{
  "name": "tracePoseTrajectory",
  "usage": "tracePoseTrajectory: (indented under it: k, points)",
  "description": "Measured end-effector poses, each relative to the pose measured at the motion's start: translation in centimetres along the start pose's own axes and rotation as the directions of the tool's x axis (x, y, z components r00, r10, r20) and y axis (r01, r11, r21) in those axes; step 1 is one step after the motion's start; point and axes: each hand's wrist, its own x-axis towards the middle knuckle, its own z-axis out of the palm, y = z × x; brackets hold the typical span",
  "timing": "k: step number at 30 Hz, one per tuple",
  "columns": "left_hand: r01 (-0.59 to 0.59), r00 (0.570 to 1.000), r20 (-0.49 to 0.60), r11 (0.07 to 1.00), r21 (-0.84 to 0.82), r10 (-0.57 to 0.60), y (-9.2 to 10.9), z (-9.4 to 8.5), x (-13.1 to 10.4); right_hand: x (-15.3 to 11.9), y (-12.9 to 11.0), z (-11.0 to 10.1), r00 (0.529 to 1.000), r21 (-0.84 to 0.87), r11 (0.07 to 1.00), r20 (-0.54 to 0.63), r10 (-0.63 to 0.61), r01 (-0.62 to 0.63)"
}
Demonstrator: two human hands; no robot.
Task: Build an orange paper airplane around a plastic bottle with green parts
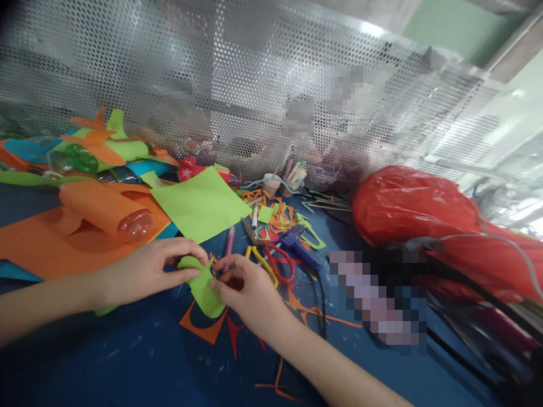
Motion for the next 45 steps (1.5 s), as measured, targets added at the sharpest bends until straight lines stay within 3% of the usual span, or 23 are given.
tracePoseTrajectory:
  k: [14,19,21,24,26,27,32,37,45]
  points:
    - [-0.006,1.000,0.013,0.999,-0.052,0.006,0.1,0.1,-0.1,0.2,0.5,-0.1,0.999,0.002,0.999,0.027,0.036,-0.036]
    - [0.013,1.000,-0.014,0.959,-0.284,-0.018,-0.2,0.5,0.1,0.1,0.5,0.0,1.000,0.017,1.000,0.017,0.016,-0.016]
    - [0.065,0.996,-0.026,0.873,-0.482,-0.089,-0.3,0.6,0.2,0.1,0.4,0.0,1.000,0.065,0.998,-0.005,0.014,-0.013]
    - [0.171,0.981,0.089,0.569,-0.804,-0.170,-0.3,0.9,0.5,0.2,0.2,-0.1,0.999,0.150,0.989,-0.032,0.007,-0.002]
    - [0.220,0.971,0.163,0.393,-0.893,-0.174,-0.1,1.0,0.5,0.3,0.2,-0.1,0.998,0.188,0.982,-0.056,0.003,0.007]
    - [0.233,0.968,0.180,0.358,-0.904,-0.175,0.0,1.1,0.5,0.4,0.2,-0.2,0.998,0.201,0.980,-0.065,0.002,0.011]
    - [0.218,0.973,0.169,0.385,-0.897,-0.158,0.5,1.6,0.2,0.3,0.2,-0.2,0.997,0.235,0.972,-0.075,-0.004,0.021]
    - [0.207,0.973,0.164,0.299,-0.931,-0.162,0.6,1.7,0.2,0.3,0.0,-0.3,0.996,0.266,0.964,-0.093,-0.005,0.029]
    - [0.181,0.976,0.125,0.339,-0.923,-0.181,0.6,1.6,-0.1,0.1,-0.2,-0.2,0.993,0.240,0.968,-0.106,-0.046,0.071]
